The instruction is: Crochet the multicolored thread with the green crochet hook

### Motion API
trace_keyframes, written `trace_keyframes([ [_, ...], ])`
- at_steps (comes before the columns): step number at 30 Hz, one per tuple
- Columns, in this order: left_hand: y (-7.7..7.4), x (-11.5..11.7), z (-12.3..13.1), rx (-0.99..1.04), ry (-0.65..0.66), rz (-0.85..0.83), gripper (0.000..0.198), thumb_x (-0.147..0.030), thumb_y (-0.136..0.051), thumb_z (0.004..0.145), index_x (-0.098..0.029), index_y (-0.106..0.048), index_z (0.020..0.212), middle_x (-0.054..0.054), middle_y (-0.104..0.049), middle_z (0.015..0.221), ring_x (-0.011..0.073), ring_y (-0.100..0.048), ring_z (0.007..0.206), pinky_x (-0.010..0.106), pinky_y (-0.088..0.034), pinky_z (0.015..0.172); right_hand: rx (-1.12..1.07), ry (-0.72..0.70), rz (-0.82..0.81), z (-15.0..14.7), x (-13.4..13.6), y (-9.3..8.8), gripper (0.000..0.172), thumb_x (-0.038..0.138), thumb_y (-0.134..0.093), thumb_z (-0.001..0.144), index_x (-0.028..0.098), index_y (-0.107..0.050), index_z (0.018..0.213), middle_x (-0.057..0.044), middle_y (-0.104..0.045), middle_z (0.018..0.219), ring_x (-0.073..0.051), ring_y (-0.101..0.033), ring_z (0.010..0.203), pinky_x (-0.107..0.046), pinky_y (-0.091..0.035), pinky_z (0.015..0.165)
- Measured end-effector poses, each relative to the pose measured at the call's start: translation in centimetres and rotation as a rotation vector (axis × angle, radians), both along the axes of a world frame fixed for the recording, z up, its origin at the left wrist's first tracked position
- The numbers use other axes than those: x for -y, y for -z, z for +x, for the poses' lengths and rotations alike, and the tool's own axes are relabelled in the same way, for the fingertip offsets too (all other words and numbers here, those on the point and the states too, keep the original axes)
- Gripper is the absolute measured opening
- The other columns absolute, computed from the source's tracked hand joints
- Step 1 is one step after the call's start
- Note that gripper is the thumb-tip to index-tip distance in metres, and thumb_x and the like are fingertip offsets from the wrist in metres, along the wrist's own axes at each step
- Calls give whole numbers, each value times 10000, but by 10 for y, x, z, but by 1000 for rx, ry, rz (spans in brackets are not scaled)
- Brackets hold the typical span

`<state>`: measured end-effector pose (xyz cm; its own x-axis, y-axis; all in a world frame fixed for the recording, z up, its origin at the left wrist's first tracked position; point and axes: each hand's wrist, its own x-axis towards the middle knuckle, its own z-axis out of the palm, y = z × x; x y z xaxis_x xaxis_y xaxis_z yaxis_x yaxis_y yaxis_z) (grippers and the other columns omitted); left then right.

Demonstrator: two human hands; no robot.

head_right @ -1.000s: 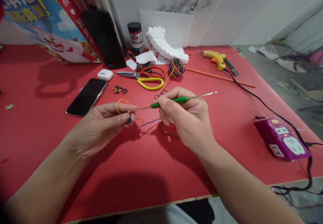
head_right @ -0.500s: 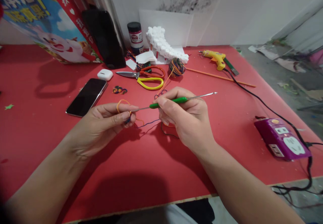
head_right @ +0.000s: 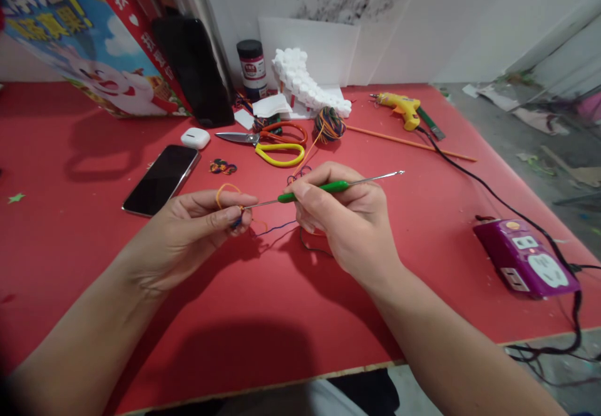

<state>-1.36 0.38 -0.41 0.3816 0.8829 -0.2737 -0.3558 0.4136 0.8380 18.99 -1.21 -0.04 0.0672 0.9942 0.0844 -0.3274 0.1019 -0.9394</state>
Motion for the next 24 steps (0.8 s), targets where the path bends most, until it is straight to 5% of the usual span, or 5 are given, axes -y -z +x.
trace_keyframes([
  [24,-1,0,2,13,18,-21,168,-195,-946,720,-155,-881,869,43,-783,723,117,-711,630,212,-626,653,31,6,11,0,1,1,153,190,-794,852,199,-742,708,21,-558,528,-104,-441,476,-286,-367,472],
])
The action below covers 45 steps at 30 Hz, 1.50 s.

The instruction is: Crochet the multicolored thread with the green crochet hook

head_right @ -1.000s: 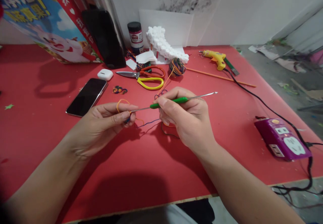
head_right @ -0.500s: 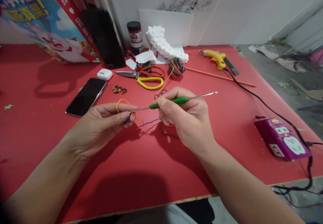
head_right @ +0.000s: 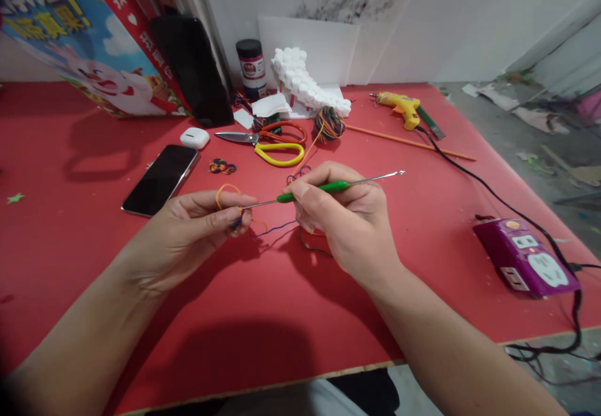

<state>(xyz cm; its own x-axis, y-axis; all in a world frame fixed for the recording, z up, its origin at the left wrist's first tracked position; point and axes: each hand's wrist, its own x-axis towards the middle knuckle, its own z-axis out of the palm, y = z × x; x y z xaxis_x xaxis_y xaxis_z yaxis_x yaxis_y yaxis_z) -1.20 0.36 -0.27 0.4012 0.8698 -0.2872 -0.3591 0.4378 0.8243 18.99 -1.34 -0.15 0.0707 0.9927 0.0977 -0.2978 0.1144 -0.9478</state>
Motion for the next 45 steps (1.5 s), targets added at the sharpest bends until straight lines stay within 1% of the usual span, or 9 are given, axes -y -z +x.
trace_keyframes([
  [6,0,-1,0,-12,0,-2,142,-184,-929,740,-154,-884,871,53,-782,714,116,-709,641,201,-611,667,3,-20,-7,1,0,1,151,197,-786,865,196,-739,721,17,-568,541,-109,-445,489,-289,-368,485],
  [11,0,-1,-1,-37,-9,0,156,-188,-938,723,-159,-886,867,62,-786,726,116,-702,656,200,-596,676,1,-27,-4,2,1,0,154,186,-792,874,200,-744,728,13,-568,550,-109,-439,492,-293,-356,489],
  [21,0,0,-1,-68,2,27,122,-179,-918,751,-169,-888,868,40,-787,729,84,-695,661,145,-569,677,18,-53,7,4,1,3,151,213,-768,908,205,-750,758,15,-573,569,-110,-448,491,-288,-378,480],
  [26,0,0,0,-75,-9,22,109,-168,-912,751,-160,-886,856,46,-778,709,91,-686,649,157,-568,667,9,-32,-17,4,0,1,154,188,-793,874,201,-750,727,11,-569,565,-109,-438,491,-293,-363,479],
  [34,0,0,-1,-98,-18,19,138,-204,-931,731,-166,-884,855,55,-774,723,110,-677,652,194,-573,649,-7,-54,-14,2,0,2,160,179,-762,883,203,-744,726,14,-561,552,-106,-431,480,-287,-362,474],
  [37,0,0,0,-107,-20,25,149,-223,-940,720,-174,-884,849,54,-774,719,118,-676,645,205,-574,629,-35,-72,-52,2,-2,1,179,202,-776,866,200,-706,702,42,-519,505,-81,-374,439,-258,-332,447],
  [40,-1,0,0,-105,-33,47,172,-227,-957,700,-181,-888,851,53,-786,722,114,-695,662,190,-585,659,-91,-94,-143,3,-6,1,175,226,-791,836,209,-681,701,41,-573,515,-58,-306,411,-224,-306,418],
  [42,-1,1,0,-102,-51,56,189,-224,-965,689,-188,-890,859,53,-799,741,108,-710,688,170,-585,686,-157,-125,-201,3,-8,3,169,228,-781,825,206,-671,697,40,-598,522,-46,-281,400,-208,-324,412],
  [45,-1,2,0,-89,-72,63,180,-207,-957,702,-204,-893,870,43,-805,763,105,-713,696,177,-590,708,-246,-171,-262,1,-10,6,212,236,-783,818,195,-641,665,55,-581,515,-34,-275,393,-190,-361,411],
])
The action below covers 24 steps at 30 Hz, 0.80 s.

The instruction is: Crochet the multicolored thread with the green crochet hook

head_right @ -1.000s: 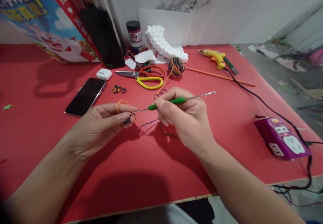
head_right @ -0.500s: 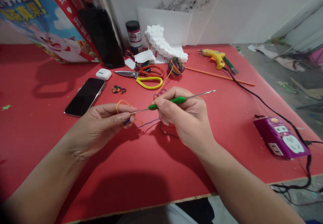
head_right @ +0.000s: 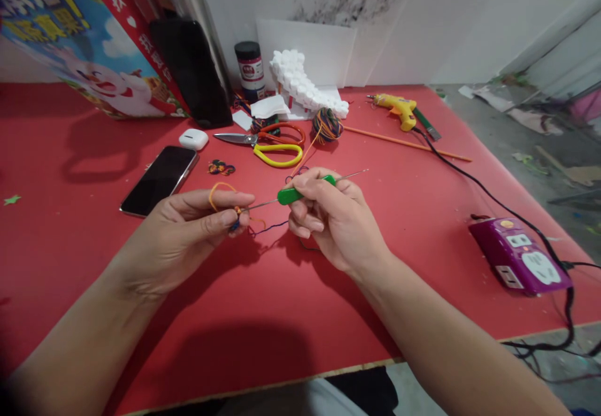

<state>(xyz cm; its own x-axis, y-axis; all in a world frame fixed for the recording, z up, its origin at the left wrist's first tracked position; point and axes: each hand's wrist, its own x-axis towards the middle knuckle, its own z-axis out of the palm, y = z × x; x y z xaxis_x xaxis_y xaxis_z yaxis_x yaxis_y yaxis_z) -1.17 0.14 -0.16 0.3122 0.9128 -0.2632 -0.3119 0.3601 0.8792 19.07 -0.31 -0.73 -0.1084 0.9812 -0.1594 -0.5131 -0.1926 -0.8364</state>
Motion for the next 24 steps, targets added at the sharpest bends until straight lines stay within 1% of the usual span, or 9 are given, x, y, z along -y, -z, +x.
trace_keyframes([
  [3,0,2,0,10,7,9,186,-200,-945,715,-219,-895,894,32,-790,737,112,-695,656,218,-597,693,-40,-49,-18,-3,0,3,246,270,-801,825,186,-640,659,59,-583,534,-28,-296,397,-177,-389,415],
  [5,1,3,0,-7,11,16,208,-208,-950,711,-228,-894,911,32,-788,737,124,-695,650,243,-600,686,-54,-77,-13,-5,1,5,211,290,-812,821,187,-669,704,52,-618,559,-30,-319,398,-179,-410,418],
  [9,4,5,2,-75,-23,51,282,-194,-965,692,-258,-890,956,33,-825,875,147,-748,788,250,-612,774,-21,-121,56,-7,6,11,157,316,-839,801,197,-738,816,43,-658,563,-48,-353,383,-212,-441,411],
  [11,5,6,4,-81,-21,73,299,-186,-962,694,-265,-889,972,31,-831,900,157,-757,817,261,-621,793,73,-131,130,-7,8,12,135,310,-840,827,201,-767,861,52,-624,536,-71,-414,400,-219,-441,412],
  [13,4,7,6,-63,-17,93,314,-166,-963,684,-265,-888,973,30,-835,911,163,-760,833,264,-627,796,215,-126,247,-6,11,12,86,268,-834,855,209,-799,908,33,-661,589,-95,-502,461,-232,-463,449],
  [16,2,8,8,-53,-30,101,324,-139,-958,678,-263,-888,969,27,-838,910,157,-760,832,249,-623,787,407,-89,462,-5,12,10,111,202,-822,869,243,-842,970,-40,-792,858,-140,-653,664,-296,-555,628],
  [18,1,8,8,-79,-47,105,334,-139,-953,681,-262,-887,985,23,-833,878,148,-750,785,238,-614,749,482,-49,551,-4,13,11,140,203,-811,882,274,-857,993,-52,-794,910,-179,-695,778,-343,-575,730],
  [21,0,8,7,-119,-65,117,372,-165,-955,686,-271,-882,1035,23,-833,890,141,-729,720,228,-595,662,506,-28,527,-2,13,15,133,262,-771,939,296,-861,1030,-44,-756,859,-183,-677,745,-345,-561,687],
  [24,0,8,6,-116,-66,127,381,-179,-957,693,-279,-878,1052,25,-839,928,143,-733,730,221,-596,644,379,-54,422,-2,12,19,133,286,-745,977,299,-851,1056,-29,-768,889,-143,-654,686,-304,-540,641],
])
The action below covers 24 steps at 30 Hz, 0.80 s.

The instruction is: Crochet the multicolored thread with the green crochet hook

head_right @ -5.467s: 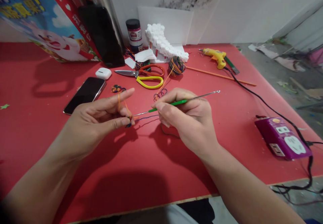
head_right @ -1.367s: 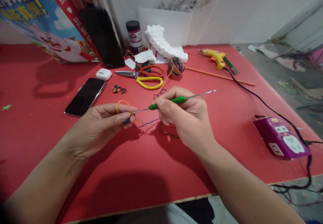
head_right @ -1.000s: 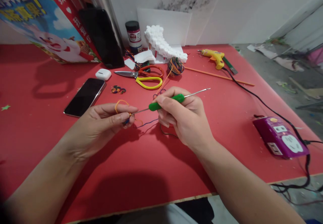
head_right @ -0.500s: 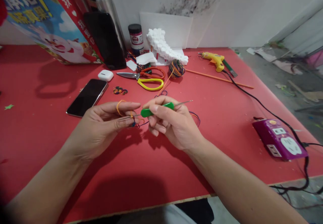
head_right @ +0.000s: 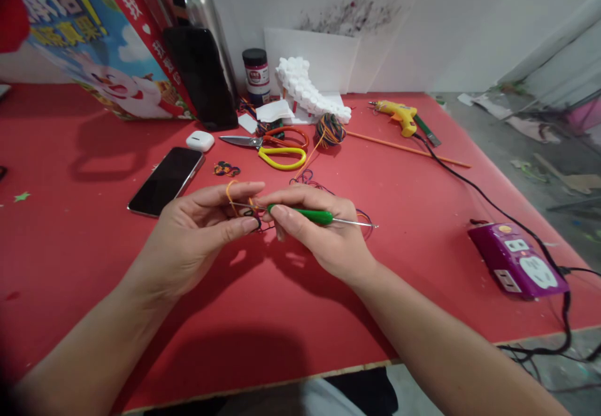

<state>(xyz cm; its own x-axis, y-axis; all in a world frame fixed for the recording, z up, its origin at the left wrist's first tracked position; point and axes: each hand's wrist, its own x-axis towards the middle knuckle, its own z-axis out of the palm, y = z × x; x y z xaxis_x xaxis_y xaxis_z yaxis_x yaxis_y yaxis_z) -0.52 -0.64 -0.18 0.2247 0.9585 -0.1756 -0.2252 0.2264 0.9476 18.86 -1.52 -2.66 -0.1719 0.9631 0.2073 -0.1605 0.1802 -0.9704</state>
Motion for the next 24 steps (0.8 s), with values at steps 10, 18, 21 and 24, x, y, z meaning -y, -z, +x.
trace_keyframes([
  [10,6,-2,2,122,-14,-2,348,-106,-936,709,-274,-881,1009,-2,-826,853,92,-755,772,163,-616,775,-245,-22,-168,-7,-3,8,71,275,-847,891,259,-840,960,5,-759,810,-107,-655,640,-221,-533,572],
  [18,9,2,6,113,-41,16,321,-151,-960,690,-277,-879,975,1,-843,912,101,-752,812,177,-613,781,-171,-47,-27,-12,-2,12,186,179,-787,944,330,-847,1035,17,-796,1026,-95,-714,810,-213,-605,753],
  [21,9,2,6,131,-37,15,305,-146,-952,704,-270,-879,973,0,-843,931,99,-757,839,170,-610,801,-141,-28,22,-12,-1,11,211,114,-794,917,298,-838,1010,9,-789,1000,-113,-727,910,-225,-614,833],
  [24,9,1,6,154,-10,2,298,-140,-950,708,-264,-880,970,5,-840,930,109,-766,859,176,-616,811,-140,-24,15,-12,-1,10,200,85,-791,899,272,-816,963,15,-775,925,-104,-719,832,-222,-617,795],
])
